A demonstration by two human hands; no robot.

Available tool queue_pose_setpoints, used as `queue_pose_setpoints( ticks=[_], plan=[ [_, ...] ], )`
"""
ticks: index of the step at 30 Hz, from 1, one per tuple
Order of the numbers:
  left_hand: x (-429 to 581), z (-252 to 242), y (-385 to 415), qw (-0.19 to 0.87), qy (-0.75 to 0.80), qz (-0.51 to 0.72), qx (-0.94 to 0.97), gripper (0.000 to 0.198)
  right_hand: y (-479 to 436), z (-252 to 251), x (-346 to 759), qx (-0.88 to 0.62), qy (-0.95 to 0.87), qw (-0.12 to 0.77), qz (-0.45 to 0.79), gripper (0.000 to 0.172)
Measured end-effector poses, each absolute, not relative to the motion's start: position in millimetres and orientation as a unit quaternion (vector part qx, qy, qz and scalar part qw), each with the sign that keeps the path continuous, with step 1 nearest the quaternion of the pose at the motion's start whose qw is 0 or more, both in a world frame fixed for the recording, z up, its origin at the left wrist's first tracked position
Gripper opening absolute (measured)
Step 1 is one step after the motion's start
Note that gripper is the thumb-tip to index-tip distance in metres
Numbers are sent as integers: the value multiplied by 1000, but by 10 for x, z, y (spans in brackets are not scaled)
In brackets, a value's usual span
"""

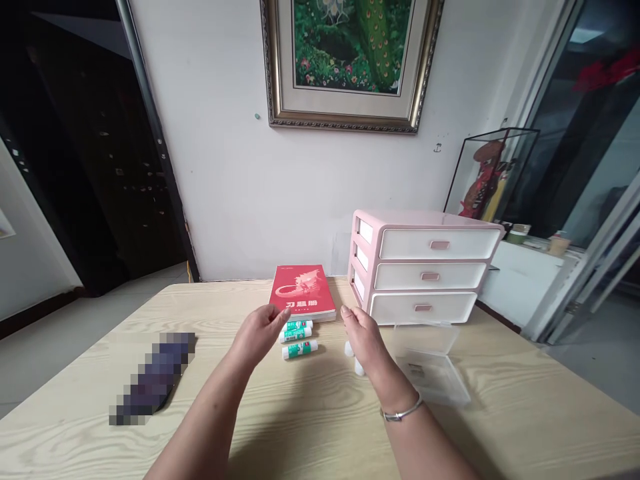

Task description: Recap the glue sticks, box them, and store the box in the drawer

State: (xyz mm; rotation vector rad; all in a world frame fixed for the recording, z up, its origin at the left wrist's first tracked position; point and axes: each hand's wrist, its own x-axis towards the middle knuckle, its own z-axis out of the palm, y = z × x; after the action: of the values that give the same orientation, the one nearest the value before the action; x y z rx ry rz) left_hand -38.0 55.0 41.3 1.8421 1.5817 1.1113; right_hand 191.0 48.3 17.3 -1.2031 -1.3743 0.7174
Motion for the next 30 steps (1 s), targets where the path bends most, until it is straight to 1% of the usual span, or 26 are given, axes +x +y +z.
queue_pose_setpoints(
  ticks=[2, 3, 4, 7, 13, 17, 23, 27, 29, 30],
  plan=[
    [-383, 204, 547, 128, 601, 338, 713, 26, 477, 69, 1967, -576, -602, 524, 176, 40],
    [-358, 100, 533, 93, 591, 312, 738, 19, 462, 41, 1995, -599, -611, 498, 137, 35],
    [-320, 3, 514, 69, 579, 289, 759, 17, 441, 29, 2021, -619, -618, 472, 114, 30],
    [-166, -203, 462, 29, 550, 237, 801, 22, 379, 39, 2086, -657, -633, 403, 70, 18],
    [-5, -284, 450, -34, 556, 175, 812, 27, 339, -45, 2120, -668, -689, 277, -41, 18],
    [-2, -301, 450, -49, 576, 143, 803, 25, 366, -170, 2104, -628, -740, 221, -98, 18],
    [56, -367, 491, -59, 575, 139, 804, 34, 433, -337, 2055, -635, -746, 181, -89, 21],
    [98, -405, 541, -37, 578, 148, 802, 29, 429, -376, 2038, -638, -746, 168, -88, 21],
    [103, -425, 559, -5, 584, 165, 795, 26, 426, -362, 2031, -632, -748, 186, -84, 21],
    [98, -433, 567, 12, 587, 173, 791, 25, 430, -348, 2023, -624, -748, 210, -80, 22]
  ],
)
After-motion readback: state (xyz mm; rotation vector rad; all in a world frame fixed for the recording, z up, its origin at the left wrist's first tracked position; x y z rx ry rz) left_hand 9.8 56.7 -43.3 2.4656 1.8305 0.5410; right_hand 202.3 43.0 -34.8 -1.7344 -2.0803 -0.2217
